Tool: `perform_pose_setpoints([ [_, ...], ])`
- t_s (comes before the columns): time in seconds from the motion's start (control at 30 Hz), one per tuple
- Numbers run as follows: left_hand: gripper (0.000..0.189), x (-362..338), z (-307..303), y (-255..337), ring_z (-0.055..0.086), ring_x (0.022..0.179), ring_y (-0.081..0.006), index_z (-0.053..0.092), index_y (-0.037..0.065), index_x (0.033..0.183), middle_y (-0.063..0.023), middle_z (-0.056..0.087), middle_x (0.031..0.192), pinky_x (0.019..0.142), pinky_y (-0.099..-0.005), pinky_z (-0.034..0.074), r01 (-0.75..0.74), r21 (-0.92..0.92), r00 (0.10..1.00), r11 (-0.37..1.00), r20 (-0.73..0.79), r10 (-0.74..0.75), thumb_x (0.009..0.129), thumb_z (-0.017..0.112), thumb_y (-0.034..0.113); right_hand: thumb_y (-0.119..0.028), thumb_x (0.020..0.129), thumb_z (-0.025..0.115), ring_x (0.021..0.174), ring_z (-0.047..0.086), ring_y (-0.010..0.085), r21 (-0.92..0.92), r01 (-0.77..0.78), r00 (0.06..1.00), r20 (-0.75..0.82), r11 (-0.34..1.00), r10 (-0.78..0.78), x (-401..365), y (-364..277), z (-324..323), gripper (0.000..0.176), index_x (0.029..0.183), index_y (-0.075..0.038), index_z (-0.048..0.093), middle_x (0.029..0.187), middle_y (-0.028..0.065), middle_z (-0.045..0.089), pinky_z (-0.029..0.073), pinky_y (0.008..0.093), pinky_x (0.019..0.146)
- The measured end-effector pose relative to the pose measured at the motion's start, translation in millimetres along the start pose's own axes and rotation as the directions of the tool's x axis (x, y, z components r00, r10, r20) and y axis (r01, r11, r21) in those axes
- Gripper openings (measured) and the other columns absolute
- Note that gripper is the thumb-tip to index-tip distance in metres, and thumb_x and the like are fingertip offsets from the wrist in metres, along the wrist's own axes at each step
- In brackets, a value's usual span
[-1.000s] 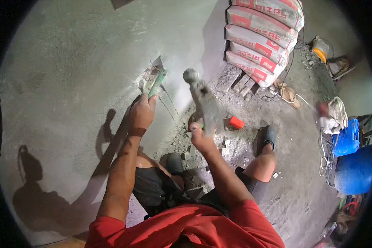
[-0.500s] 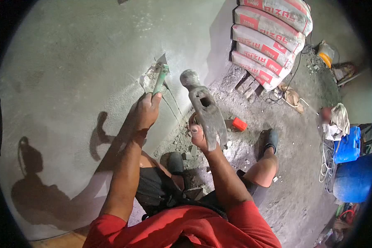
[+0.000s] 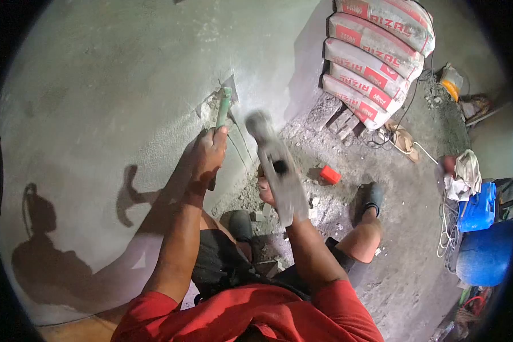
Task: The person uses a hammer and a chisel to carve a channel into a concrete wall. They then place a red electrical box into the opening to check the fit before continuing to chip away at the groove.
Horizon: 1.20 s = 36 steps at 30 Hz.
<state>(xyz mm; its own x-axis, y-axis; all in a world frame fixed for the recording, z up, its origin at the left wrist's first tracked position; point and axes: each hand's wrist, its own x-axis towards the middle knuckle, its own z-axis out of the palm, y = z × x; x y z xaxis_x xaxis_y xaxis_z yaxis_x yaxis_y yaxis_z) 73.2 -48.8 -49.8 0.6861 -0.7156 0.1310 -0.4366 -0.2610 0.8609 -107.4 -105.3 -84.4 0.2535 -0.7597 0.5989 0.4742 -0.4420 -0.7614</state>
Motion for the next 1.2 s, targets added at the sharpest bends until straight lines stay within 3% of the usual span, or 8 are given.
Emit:
perform_pose_setpoints([
  [0.07, 0.049, -10, 1, 1, 0.056, 0.065, -0.0189, 0.061, -0.003, 0.091, -0.0079, 0.054, 0.068, 0.064, -0.0373, 0.047, -0.006, 0.035, 1.000, 0.999, -0.015, 0.007, 0.102, 0.047, 0.043, -0.038, 0.086, 0.070, 0.071, 0.067, 0.0410, -0.640, -0.247, 0.900, 0.127, 0.727, 0.417, 22, -7, -1, 0.042, 0.102, 0.002, 0.066, 0.077, 0.0198, 0.068, 0.055, 0.0418, 0.066],
  [0.13, 0.047, -14, -2, 7, 0.054, 0.063, -0.0198, 0.061, 0.000, 0.091, -0.0073, 0.054, 0.067, 0.062, -0.0370, 0.045, 0.088, 0.109, 0.996, 0.990, -0.036, -0.084, 0.102, 0.047, 0.043, -0.041, 0.091, 0.065, 0.072, 0.069, 0.0429, -0.676, -0.305, 0.831, 0.155, 0.671, 0.534, 42, 50, -3, 0.047, 0.098, 0.006, 0.065, 0.078, 0.0292, 0.066, 0.053, 0.0479, 0.066],
  [0.27, 0.051, -4, -8, 1, 0.062, 0.074, -0.0414, 0.064, -0.006, 0.095, -0.0246, 0.064, 0.079, 0.073, -0.0489, 0.048, 0.042, 0.116, 0.999, 0.992, 0.008, -0.043, 0.101, 0.049, 0.043, -0.039, 0.092, 0.066, 0.069, 0.066, 0.0358, -0.556, -0.316, 0.875, 0.142, 0.769, 0.463, 35, 26, -13, 0.043, 0.097, 0.004, 0.066, 0.074, 0.0209, 0.067, 0.052, 0.0428, 0.066],
  [0.47, 0.044, 0, 12, -17, 0.060, 0.063, -0.0348, 0.063, -0.007, 0.093, -0.0226, 0.060, 0.069, 0.061, -0.0431, 0.046, -0.184, 0.049, 0.980, 0.982, -0.063, 0.187, 0.102, 0.054, 0.036, -0.036, 0.095, 0.062, 0.080, 0.057, 0.0174, -0.274, -0.143, 0.971, 0.146, 0.951, 0.188, 24, 5, -48, 0.045, 0.120, 0.002, 0.057, 0.090, 0.0068, 0.063, 0.048, 0.0333, 0.073],
  [0.53, 0.047, -1, 13, -19, 0.056, 0.059, -0.0285, 0.063, -0.006, 0.091, -0.0175, 0.058, 0.064, 0.059, -0.0407, 0.044, -0.163, 0.007, 0.979, 0.987, -0.123, 0.162, 0.103, 0.052, 0.038, -0.065, 0.094, 0.053, 0.052, 0.048, 0.0132, -0.270, -0.122, 0.990, 0.031, 0.955, 0.136, 25, -14, -38, 0.062, 0.074, -0.007, 0.049, 0.061, 0.0034, 0.049, 0.038, 0.0289, 0.048],
  [0.83, 0.050, -3, 17, -13, 0.046, 0.044, -0.0100, 0.056, 0.007, 0.076, 0.0011, 0.047, 0.056, 0.041, -0.0294, 0.036, 0.028, -0.277, 0.998, 0.961, -0.047, -0.043, 0.103, 0.047, 0.048, -0.030, 0.089, 0.071, 0.064, 0.061, 0.0305, -0.593, 0.151, 0.957, 0.288, 0.791, 0.034, 45, 31, -15, 0.029, 0.088, -0.002, 0.066, 0.077, 0.0140, 0.064, 0.049, 0.0365, 0.060],
  [1.07, 0.048, -8, 10, 2, 0.039, 0.041, -0.0074, 0.047, 0.012, 0.073, 0.0046, 0.040, 0.054, 0.039, -0.0280, 0.033, 0.288, -0.546, 0.958, 0.786, 0.164, -0.238, 0.099, 0.052, 0.052, -0.037, 0.088, 0.072, 0.060, 0.062, 0.0238, -0.524, -0.257, 0.912, 0.147, 0.812, 0.383, 64, -49, 6, 0.040, 0.086, 0.002, 0.063, 0.066, 0.0172, 0.061, 0.049, 0.0380, 0.060],
  [1.2, 0.044, -5, 11, 2, 0.040, 0.043, -0.0093, 0.050, 0.011, 0.076, 0.0035, 0.043, 0.056, 0.039, -0.0283, 0.033, 0.206, -0.465, 0.979, 0.861, 0.091, -0.185, 0.101, 0.051, 0.048, -0.042, 0.086, 0.072, 0.072, 0.068, 0.0376, -0.476, 0.253, 0.938, 0.335, 0.842, -0.093, 57, -13, 3, 0.043, 0.091, -0.001, 0.066, 0.078, 0.0215, 0.066, 0.053, 0.0404, 0.066],
])
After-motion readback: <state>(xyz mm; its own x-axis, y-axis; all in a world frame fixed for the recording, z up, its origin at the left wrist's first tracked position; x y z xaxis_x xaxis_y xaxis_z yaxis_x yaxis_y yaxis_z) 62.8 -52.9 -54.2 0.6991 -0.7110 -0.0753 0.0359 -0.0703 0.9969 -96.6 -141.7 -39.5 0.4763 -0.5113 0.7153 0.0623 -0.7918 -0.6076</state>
